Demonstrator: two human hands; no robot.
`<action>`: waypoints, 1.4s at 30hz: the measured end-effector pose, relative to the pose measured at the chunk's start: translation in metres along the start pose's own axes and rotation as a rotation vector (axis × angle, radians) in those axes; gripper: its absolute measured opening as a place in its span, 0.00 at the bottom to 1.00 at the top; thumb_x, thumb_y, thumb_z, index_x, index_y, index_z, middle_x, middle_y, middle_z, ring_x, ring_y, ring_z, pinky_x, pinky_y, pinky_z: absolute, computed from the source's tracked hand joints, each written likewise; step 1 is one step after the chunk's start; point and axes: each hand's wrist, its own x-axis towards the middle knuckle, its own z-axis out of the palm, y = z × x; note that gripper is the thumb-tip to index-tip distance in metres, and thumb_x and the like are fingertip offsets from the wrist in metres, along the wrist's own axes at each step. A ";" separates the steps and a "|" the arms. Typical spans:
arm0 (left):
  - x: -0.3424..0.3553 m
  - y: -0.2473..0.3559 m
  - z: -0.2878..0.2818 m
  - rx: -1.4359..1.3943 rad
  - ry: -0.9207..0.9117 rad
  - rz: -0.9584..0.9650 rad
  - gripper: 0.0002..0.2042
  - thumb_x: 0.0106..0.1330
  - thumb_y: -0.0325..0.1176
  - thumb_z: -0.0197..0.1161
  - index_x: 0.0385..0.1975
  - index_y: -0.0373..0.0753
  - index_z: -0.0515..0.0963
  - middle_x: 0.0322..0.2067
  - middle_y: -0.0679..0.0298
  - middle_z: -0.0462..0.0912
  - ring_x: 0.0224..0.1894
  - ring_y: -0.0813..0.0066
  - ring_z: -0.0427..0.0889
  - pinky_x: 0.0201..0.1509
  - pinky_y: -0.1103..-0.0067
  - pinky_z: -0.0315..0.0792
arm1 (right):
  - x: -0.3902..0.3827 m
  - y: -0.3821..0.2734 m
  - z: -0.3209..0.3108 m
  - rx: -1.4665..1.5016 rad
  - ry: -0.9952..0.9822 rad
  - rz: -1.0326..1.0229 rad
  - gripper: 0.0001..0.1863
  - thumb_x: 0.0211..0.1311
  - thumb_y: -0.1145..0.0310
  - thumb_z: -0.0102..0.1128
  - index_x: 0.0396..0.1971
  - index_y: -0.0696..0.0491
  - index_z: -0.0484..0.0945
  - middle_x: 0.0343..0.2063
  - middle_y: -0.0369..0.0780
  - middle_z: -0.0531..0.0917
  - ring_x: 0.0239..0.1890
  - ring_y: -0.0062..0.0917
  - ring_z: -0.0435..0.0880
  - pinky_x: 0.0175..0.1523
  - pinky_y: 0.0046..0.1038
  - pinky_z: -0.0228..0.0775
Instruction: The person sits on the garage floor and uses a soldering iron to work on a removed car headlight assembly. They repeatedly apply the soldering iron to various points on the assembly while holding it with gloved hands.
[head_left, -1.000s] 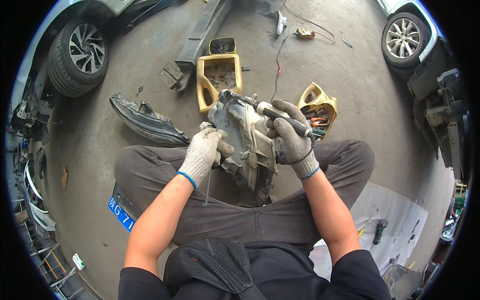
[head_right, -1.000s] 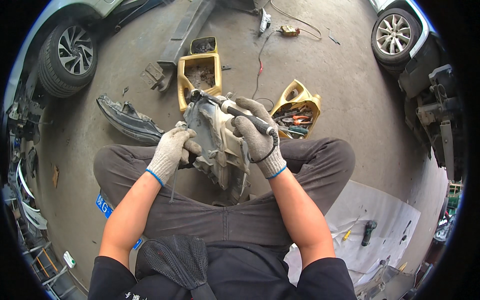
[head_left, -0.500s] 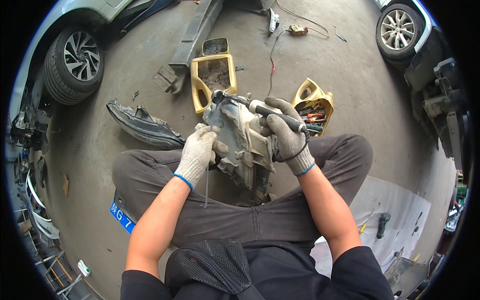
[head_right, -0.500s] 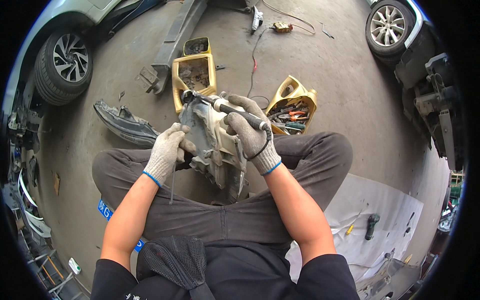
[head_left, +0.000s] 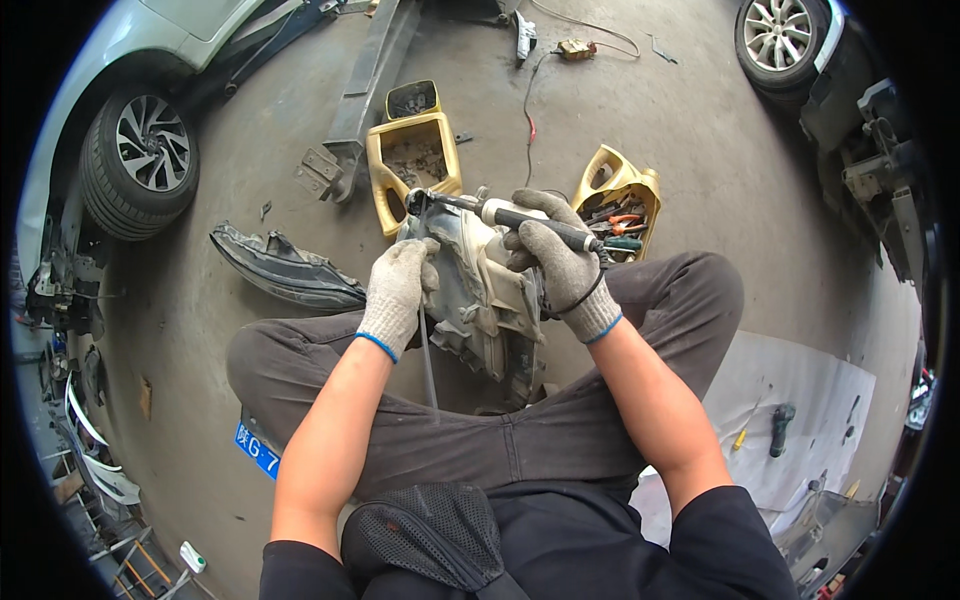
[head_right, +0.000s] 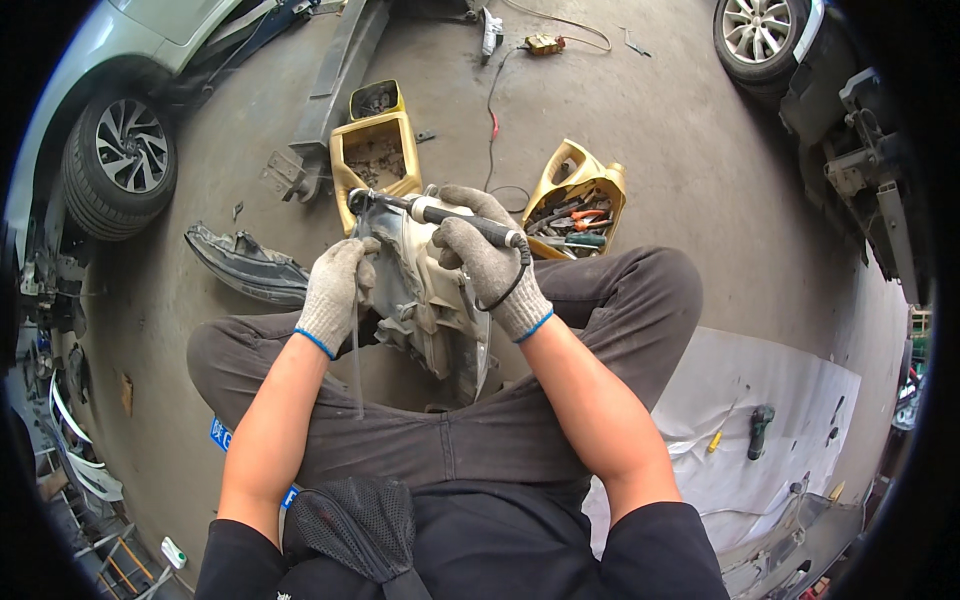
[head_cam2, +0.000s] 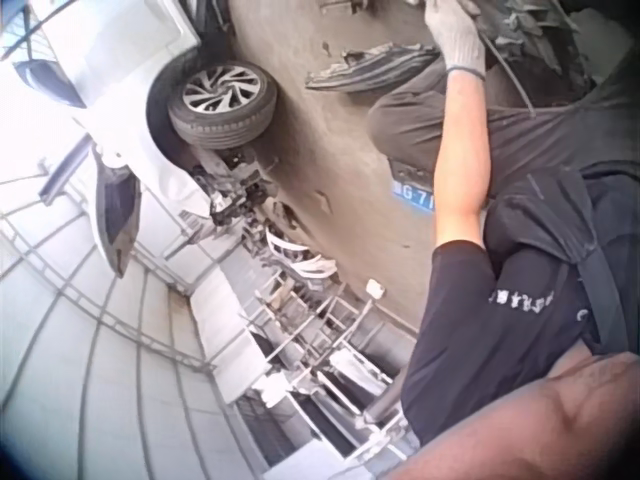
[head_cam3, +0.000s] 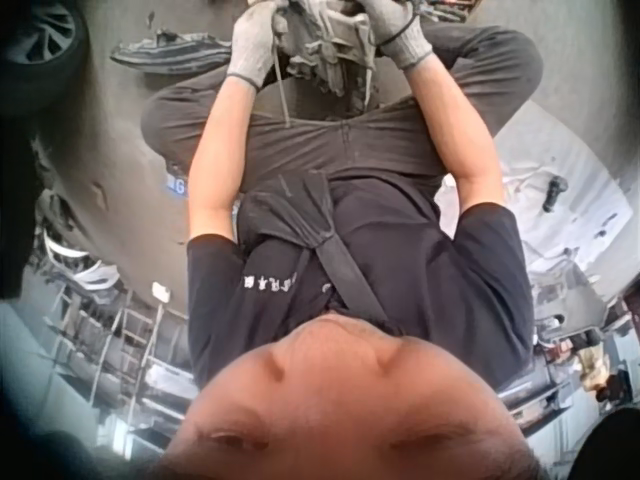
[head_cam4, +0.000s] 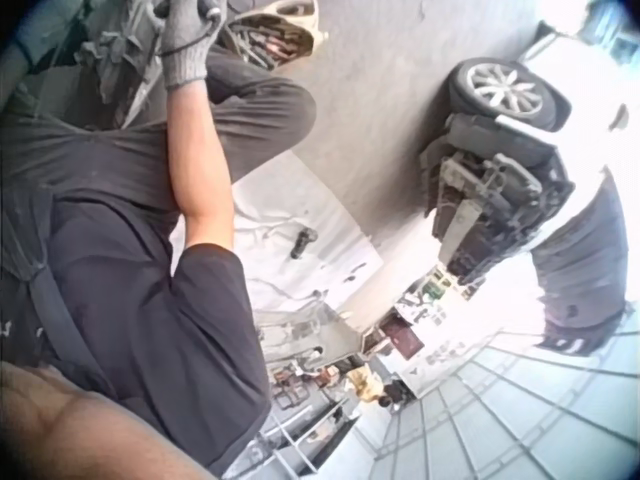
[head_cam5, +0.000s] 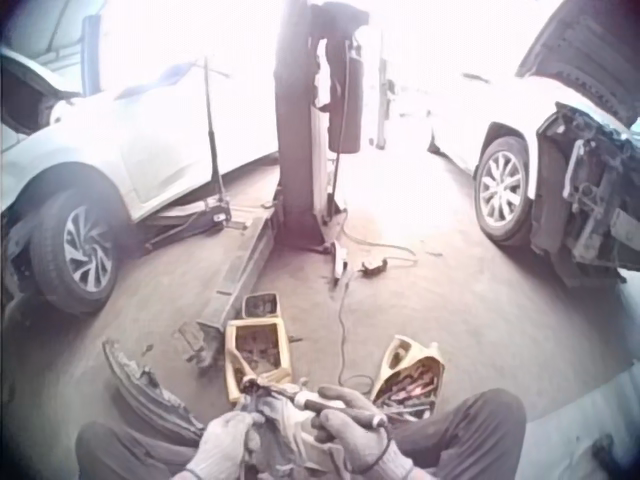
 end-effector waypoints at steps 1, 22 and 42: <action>0.001 0.000 -0.002 -0.001 -0.006 -0.004 0.13 0.73 0.38 0.54 0.46 0.37 0.81 0.19 0.67 0.75 0.16 0.80 0.68 0.18 0.80 0.63 | 0.000 0.000 -0.002 -0.007 -0.005 0.005 0.25 0.68 0.70 0.56 0.63 0.62 0.69 0.33 0.41 0.83 0.29 0.18 0.80 0.35 0.21 0.76; 0.001 0.001 -0.001 0.066 0.078 0.056 0.11 0.74 0.36 0.57 0.44 0.36 0.81 0.17 0.71 0.72 0.14 0.83 0.65 0.17 0.83 0.60 | 0.002 0.001 -0.005 0.058 0.027 0.035 0.25 0.71 0.68 0.54 0.64 0.63 0.67 0.34 0.42 0.83 0.29 0.21 0.81 0.36 0.22 0.78; 0.010 0.000 -0.007 -0.090 0.049 0.018 0.11 0.72 0.34 0.55 0.39 0.34 0.82 0.14 0.71 0.68 0.10 0.79 0.61 0.14 0.80 0.58 | 0.003 0.001 -0.003 0.117 0.036 0.041 0.26 0.68 0.70 0.58 0.63 0.62 0.68 0.32 0.40 0.82 0.29 0.20 0.79 0.35 0.23 0.75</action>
